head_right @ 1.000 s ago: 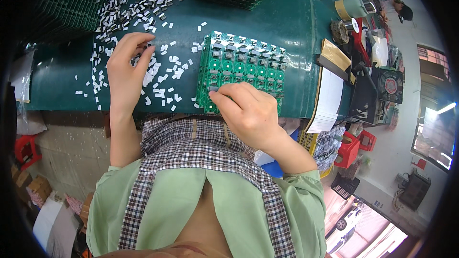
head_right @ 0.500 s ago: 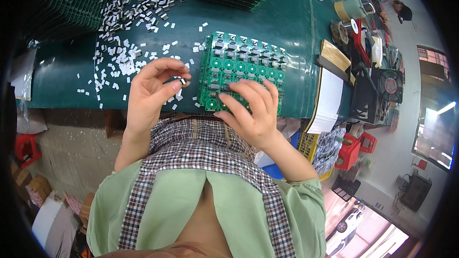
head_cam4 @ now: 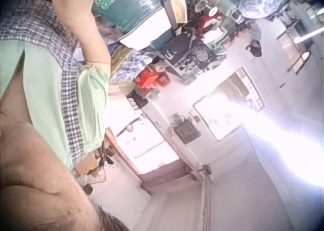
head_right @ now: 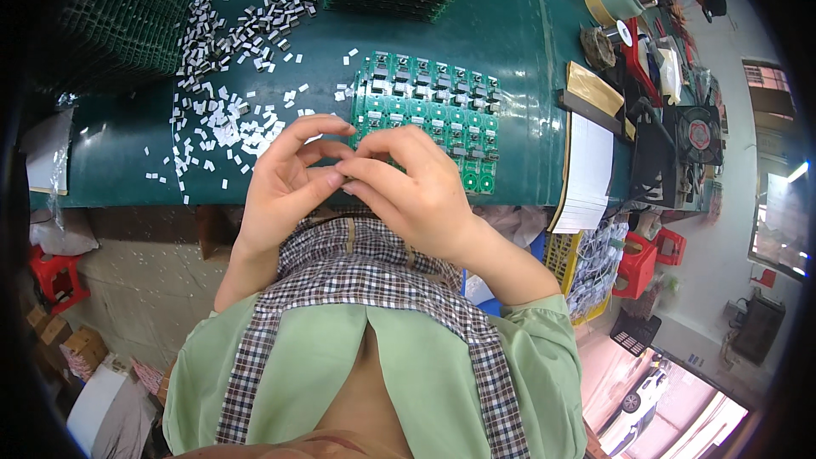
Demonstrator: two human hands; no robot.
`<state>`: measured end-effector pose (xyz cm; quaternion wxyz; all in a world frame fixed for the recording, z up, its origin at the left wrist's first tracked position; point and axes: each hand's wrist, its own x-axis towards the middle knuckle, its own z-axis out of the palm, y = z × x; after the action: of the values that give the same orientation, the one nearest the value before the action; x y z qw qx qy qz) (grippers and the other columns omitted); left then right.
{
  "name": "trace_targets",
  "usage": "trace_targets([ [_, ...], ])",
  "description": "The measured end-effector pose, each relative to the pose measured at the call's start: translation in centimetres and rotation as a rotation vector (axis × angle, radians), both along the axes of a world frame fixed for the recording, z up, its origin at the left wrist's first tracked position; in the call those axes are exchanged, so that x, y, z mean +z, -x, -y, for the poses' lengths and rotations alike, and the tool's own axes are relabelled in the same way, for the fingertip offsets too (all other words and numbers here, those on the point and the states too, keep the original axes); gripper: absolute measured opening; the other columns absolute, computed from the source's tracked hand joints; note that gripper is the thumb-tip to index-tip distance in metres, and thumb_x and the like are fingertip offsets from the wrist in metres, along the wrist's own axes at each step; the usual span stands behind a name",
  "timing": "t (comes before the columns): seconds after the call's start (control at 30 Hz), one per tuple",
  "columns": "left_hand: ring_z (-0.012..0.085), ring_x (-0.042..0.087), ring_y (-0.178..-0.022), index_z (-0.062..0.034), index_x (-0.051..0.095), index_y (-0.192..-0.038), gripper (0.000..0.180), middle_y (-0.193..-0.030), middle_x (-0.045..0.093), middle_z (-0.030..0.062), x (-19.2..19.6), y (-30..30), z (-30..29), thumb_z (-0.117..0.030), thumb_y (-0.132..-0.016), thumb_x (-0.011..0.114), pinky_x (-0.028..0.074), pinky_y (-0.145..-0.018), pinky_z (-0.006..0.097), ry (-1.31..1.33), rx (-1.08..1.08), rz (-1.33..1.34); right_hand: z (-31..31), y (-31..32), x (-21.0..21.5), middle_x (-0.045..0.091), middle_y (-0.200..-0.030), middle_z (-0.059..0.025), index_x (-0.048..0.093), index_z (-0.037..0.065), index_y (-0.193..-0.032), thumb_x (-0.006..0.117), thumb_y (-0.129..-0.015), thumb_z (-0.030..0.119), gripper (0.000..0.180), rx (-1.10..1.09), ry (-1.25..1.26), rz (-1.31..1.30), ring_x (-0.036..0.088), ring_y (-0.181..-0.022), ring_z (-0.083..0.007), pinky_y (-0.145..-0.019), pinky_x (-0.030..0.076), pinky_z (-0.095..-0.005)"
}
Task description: The person peels the backing tape off small display components by hand, presses the components onto circuit board panels, and stacks the assembled circuit boards on the workbench.
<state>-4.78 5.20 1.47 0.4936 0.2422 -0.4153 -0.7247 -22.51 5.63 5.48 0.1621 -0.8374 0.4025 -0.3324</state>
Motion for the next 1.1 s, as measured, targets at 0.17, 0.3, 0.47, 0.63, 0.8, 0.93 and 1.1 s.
trace_targets([
  [0.17, 0.0158, 0.054, -0.103, -0.0014, 0.056, -0.114, 0.035, -0.119, 0.045, 0.0090, 0.7, -0.2, -0.2, 0.009, -0.080, 0.054, 0.048, -0.089, 0.029, 0.124, 0.032, 0.206, -0.1, -0.1, 0.2, 0.060, -0.086, -0.0089, 0.063, 0.003, -0.085, 0.073, -0.065, 0.000, 0.022, -0.054, 0.025, -0.016, 0.060, -0.074, -0.0242, -0.061, 0.048, -0.0325],
  [0.3, 0.0212, 0.056, -0.099, -0.0013, 0.060, -0.104, 0.030, -0.113, 0.052, 0.0117, 0.9, -0.4, -0.2, 0.007, -0.076, 0.058, 0.048, -0.084, 0.032, 0.426, 0.233, 0.501, -1.0, -0.3, 0.5, 0.062, -0.089, -0.0096, 0.063, 0.001, -0.086, 0.072, -0.067, -0.003, 0.021, -0.107, -0.111, 0.107, 0.064, -0.078, -0.0214, -0.066, 0.052, -0.0300],
  [0.47, 0.0246, 0.059, -0.085, -0.0019, 0.062, -0.085, 0.018, -0.090, 0.061, 0.0097, 0.9, -0.1, -0.7, -0.001, -0.069, 0.070, 0.046, -0.073, 0.034, 0.574, 0.349, 0.579, -2.0, -0.5, -0.3, 0.063, -0.093, -0.0094, 0.063, -0.003, -0.090, 0.068, -0.073, -0.006, 0.018, -0.192, -0.556, 0.590, 0.064, -0.087, -0.0144, -0.079, 0.055, -0.0263],
  [0.63, 0.0257, 0.059, -0.080, -0.0021, 0.059, -0.083, 0.017, -0.088, 0.060, 0.0094, 0.3, 0.3, -0.8, -0.001, -0.069, 0.070, 0.046, -0.069, 0.034, 0.615, 0.321, 0.565, -2.1, 0.0, -0.1, 0.062, -0.094, -0.0100, 0.062, -0.004, -0.091, 0.068, -0.072, -0.005, 0.019, -0.158, -0.519, 0.523, 0.065, -0.086, -0.0158, -0.077, 0.055, -0.0266],
  [0.8, 0.0264, 0.058, -0.077, -0.0028, 0.057, -0.082, 0.018, -0.085, 0.059, 0.0090, 0.3, 0.4, -0.4, -0.001, -0.068, 0.069, 0.046, -0.066, 0.035, 0.762, 0.332, 0.637, -1.8, 0.7, 0.1, 0.063, -0.092, -0.0098, 0.063, -0.002, -0.089, 0.070, -0.070, -0.004, 0.021, -0.093, -0.541, 0.513, 0.065, -0.085, -0.0166, -0.074, 0.055, -0.0269],
  [0.93, 0.0264, 0.058, -0.073, -0.0028, 0.057, -0.082, 0.018, -0.084, 0.059, 0.0086, 0.3, 0.4, -0.4, 0.001, -0.067, 0.068, 0.046, -0.065, 0.035, 0.850, 0.298, 0.586, -1.8, 1.1, 0.2, 0.065, -0.085, -0.0092, 0.064, 0.001, -0.086, 0.073, -0.067, -0.001, 0.020, -0.030, -0.312, 0.307, 0.065, -0.080, -0.0189, -0.067, 0.053, -0.0283],
  [1.1, 0.0262, 0.058, -0.072, -0.0027, 0.057, -0.082, 0.018, -0.083, 0.059, 0.0080, 0.1, 0.5, -0.1, 0.001, -0.067, 0.067, 0.046, -0.064, 0.034, 0.839, 0.286, 0.581, -1.9, 1.0, -0.4, 0.065, -0.082, -0.0093, 0.064, 0.002, -0.084, 0.073, -0.065, -0.001, 0.021, -0.045, -0.167, 0.235, 0.064, -0.076, -0.0210, -0.064, 0.052, -0.0295],
])
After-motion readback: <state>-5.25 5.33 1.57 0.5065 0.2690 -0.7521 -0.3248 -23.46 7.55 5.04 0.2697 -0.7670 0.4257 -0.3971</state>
